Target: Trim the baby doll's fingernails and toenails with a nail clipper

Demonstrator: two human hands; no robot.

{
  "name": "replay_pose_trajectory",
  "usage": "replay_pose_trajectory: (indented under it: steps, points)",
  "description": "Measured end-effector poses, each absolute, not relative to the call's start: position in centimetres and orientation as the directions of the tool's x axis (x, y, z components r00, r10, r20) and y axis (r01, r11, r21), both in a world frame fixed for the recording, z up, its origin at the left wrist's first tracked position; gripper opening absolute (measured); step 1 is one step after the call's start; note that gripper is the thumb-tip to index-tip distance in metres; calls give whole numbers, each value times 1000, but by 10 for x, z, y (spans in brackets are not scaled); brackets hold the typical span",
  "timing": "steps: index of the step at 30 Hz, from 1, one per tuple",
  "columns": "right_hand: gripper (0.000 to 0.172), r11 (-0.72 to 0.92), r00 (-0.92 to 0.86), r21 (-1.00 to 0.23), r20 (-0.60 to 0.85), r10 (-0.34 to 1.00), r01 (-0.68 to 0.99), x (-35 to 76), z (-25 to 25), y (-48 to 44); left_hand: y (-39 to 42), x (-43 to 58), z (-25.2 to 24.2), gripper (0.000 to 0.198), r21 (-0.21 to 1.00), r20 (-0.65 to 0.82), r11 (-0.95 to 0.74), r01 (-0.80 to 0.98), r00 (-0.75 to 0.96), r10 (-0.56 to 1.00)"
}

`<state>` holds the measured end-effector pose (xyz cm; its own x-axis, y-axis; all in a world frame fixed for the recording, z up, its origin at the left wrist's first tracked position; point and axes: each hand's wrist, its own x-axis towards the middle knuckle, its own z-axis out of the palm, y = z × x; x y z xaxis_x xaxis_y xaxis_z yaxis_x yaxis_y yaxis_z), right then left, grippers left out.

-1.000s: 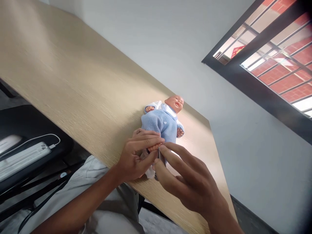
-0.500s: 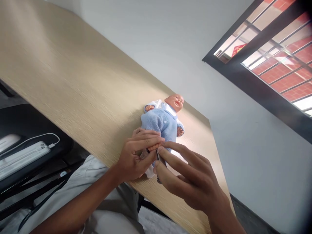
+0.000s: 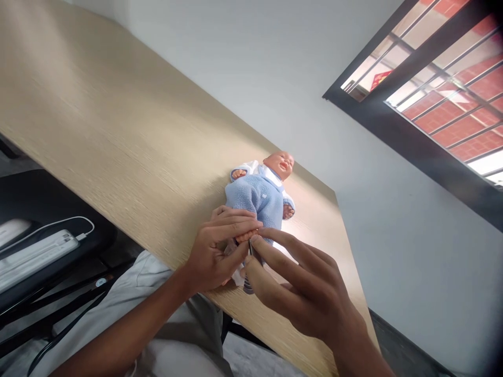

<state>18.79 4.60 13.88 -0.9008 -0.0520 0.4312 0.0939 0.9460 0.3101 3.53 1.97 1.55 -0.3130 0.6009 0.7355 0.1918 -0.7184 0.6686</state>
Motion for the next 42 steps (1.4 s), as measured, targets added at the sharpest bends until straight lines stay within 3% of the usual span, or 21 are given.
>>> replay_pose_trajectory:
  steps: [12,14,19,24,28,31,38,42]
  points:
    - [18,934,-886,333,462,-45,126,185,137,43,21,35,15,25,670,733,-721,177,-311,605]
    - [17,957,-876,273,481,-44,102,187,134,49,21,34,16,25,671,734,-717,190,-306,606]
    - [26,997,-749,-21,659,71,76,194,125,66,15,30,16,27,662,745,-709,243,-312,589]
    - [34,981,-718,-76,671,184,181,199,122,68,8,33,11,17,671,720,-698,251,-445,532]
    - [32,993,-741,-101,663,109,56,196,117,69,8,34,9,18,689,710,-672,270,-439,551]
    - [24,999,-772,-24,636,-5,-26,192,114,72,9,34,10,20,674,725,-688,269,-420,546]
    - [8,961,-800,277,572,-180,-19,187,119,66,10,34,11,19,646,740,-725,240,-431,516]
    - [19,937,-788,348,580,-206,11,182,115,61,10,34,11,18,639,742,-733,236,-441,505]
